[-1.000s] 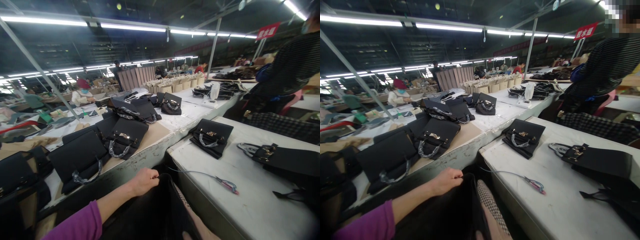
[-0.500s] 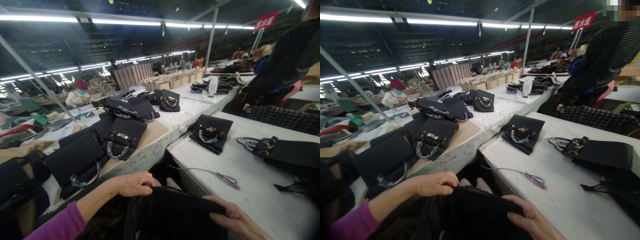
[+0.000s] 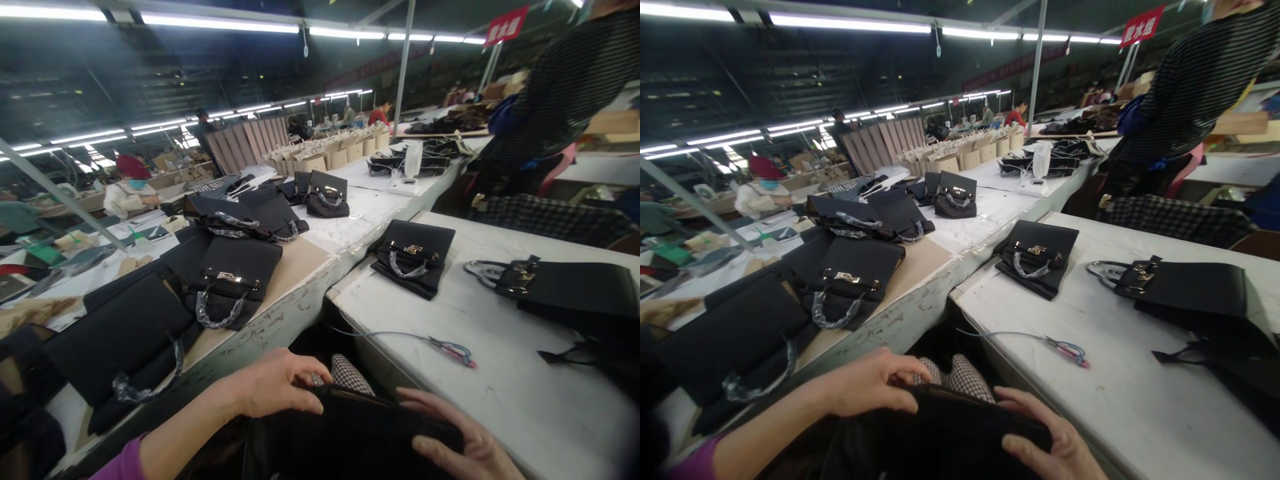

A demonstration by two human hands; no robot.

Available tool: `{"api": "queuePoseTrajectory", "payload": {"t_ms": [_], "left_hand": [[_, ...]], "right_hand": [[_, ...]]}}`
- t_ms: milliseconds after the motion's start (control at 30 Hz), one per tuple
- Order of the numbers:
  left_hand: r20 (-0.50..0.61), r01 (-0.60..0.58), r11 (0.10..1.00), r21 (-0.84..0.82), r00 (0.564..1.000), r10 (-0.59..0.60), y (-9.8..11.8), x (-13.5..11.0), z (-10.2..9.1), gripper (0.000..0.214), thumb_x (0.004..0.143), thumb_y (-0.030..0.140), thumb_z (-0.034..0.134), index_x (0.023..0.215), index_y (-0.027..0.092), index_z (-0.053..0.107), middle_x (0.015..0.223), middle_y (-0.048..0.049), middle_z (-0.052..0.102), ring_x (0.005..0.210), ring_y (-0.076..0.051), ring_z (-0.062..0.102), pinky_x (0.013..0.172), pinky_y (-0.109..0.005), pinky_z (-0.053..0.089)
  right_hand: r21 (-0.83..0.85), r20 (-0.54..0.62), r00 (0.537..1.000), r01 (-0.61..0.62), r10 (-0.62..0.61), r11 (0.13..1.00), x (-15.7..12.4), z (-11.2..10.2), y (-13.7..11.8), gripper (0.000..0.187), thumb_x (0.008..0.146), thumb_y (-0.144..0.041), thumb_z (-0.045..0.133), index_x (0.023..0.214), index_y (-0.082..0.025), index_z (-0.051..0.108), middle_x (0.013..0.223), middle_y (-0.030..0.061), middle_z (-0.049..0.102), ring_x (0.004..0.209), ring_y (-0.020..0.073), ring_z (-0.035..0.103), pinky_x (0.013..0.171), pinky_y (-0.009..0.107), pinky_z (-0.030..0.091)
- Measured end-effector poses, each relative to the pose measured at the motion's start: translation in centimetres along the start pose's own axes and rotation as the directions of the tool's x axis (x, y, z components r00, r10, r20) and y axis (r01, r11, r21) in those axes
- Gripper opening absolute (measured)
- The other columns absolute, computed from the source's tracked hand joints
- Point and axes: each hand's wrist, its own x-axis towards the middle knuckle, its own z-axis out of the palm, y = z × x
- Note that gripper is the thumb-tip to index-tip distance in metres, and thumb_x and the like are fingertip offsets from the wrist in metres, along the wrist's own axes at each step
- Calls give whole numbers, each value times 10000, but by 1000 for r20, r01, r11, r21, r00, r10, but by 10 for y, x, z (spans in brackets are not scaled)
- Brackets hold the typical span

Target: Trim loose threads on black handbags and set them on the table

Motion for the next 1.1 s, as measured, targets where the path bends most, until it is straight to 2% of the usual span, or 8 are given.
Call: {"api": "queuePoseTrajectory", "payload": {"t_ms": [67,133,267,333,500,700,900,1100], "left_hand": [[-30,-29,996,80,999,32,5,0,3,211,818,356,729,1019,294,745,658,72,632,636,-121,565,621,-209,384],[-52,-43,994,104,997,49,8,-1,8,188,848,337,702,1031,300,722,734,70,664,695,-130,597,658,-210,399],[-116,-53,987,154,991,71,12,0,14,288,846,290,707,1121,314,624,1027,57,706,903,-168,640,782,-232,421],[-100,-74,969,235,990,99,15,2,15,224,861,289,695,1069,304,613,1068,55,698,937,-178,639,804,-248,409],[-57,-65,922,383,994,94,25,8,19,55,904,299,642,936,278,602,956,58,695,889,-185,643,738,-265,363],[-162,42,937,348,987,16,22,13,23,128,874,316,636,938,264,538,781,52,643,727,-179,588,645,-266,302],[-94,-6,925,380,994,45,25,15,21,76,877,308,644,884,273,577,783,57,649,769,-177,584,658,-265,295],[-76,-13,939,345,996,41,27,20,26,164,830,289,701,762,228,565,791,69,639,788,-151,579,665,-251,305]], "right_hand": [[-69,-82,996,24,-30,997,-1,2,2,520,800,-438,749,1293,-323,633,1233,37,710,1164,286,637,1013,330,513],[-97,-103,994,26,-36,995,-3,3,1,455,807,-427,742,1240,-316,656,1175,22,726,1111,265,657,987,305,523],[-40,-15,1000,8,-9,999,-6,5,-4,295,839,-440,708,1086,-279,703,942,-4,742,869,219,690,781,249,573],[12,13,1000,-9,9,1000,-7,5,-5,291,843,-442,707,1082,-278,704,925,-12,735,847,210,680,749,240,565],[49,18,1000,-18,17,999,-10,4,-5,347,839,-478,705,1123,-278,714,960,-4,740,879,222,673,761,259,552],[-4,15,999,35,-35,999,-14,1,-7,363,894,-504,634,1166,-277,712,1058,13,744,966,249,676,847,297,534],[-39,12,999,32,-31,999,-14,0,-11,374,887,-524,624,1134,-263,727,1046,25,750,961,273,680,837,319,552],[36,-5,998,57,-57,998,-13,1,-11,374,864,-488,674,1129,-232,739,1005,29,761,944,260,685,824,305,548]]}}
